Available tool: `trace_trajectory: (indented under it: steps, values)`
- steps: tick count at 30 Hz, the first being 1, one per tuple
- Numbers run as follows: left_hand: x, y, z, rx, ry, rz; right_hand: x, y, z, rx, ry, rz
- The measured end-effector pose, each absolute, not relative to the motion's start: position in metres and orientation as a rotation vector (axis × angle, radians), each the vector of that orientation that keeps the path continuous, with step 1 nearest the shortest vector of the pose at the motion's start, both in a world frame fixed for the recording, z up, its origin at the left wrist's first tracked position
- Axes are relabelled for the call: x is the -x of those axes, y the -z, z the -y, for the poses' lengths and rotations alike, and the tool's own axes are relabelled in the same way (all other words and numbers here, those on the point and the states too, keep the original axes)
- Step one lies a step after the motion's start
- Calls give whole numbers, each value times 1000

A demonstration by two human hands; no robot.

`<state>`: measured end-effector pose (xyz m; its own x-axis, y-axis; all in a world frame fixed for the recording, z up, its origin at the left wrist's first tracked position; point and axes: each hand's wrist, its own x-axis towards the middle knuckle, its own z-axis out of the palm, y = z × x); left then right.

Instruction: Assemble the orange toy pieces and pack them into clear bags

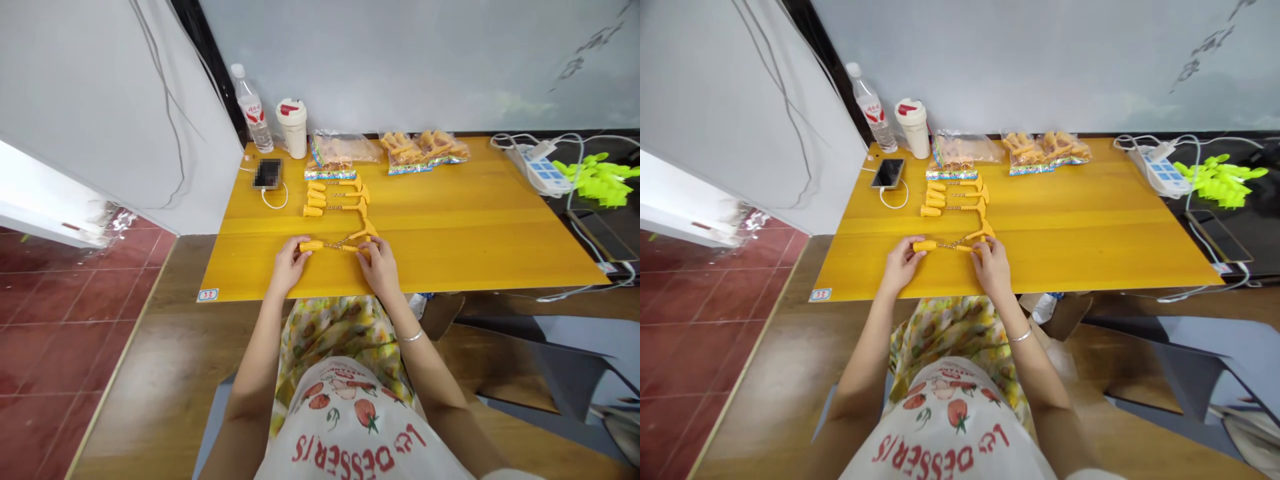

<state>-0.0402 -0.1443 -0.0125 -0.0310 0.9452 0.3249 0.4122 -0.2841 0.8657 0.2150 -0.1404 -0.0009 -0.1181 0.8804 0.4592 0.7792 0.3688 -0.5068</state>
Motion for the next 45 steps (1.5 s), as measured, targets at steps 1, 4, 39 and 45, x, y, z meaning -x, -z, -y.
trace_trajectory:
  steps: [1,4,39,45]
  values:
    - [40,12,145,-1725,-1299,-1426,-215,1,139,1419,-174,1918]
    - [39,8,147,-1743,-1311,-1467,-214,3,135,1353,-163,1919]
    - [12,-1,158,-1777,-1333,-1238,-211,-13,142,1189,-923,1508]
    - [14,0,157,-1719,-1346,-1296,-216,-16,150,1068,-1078,1602]
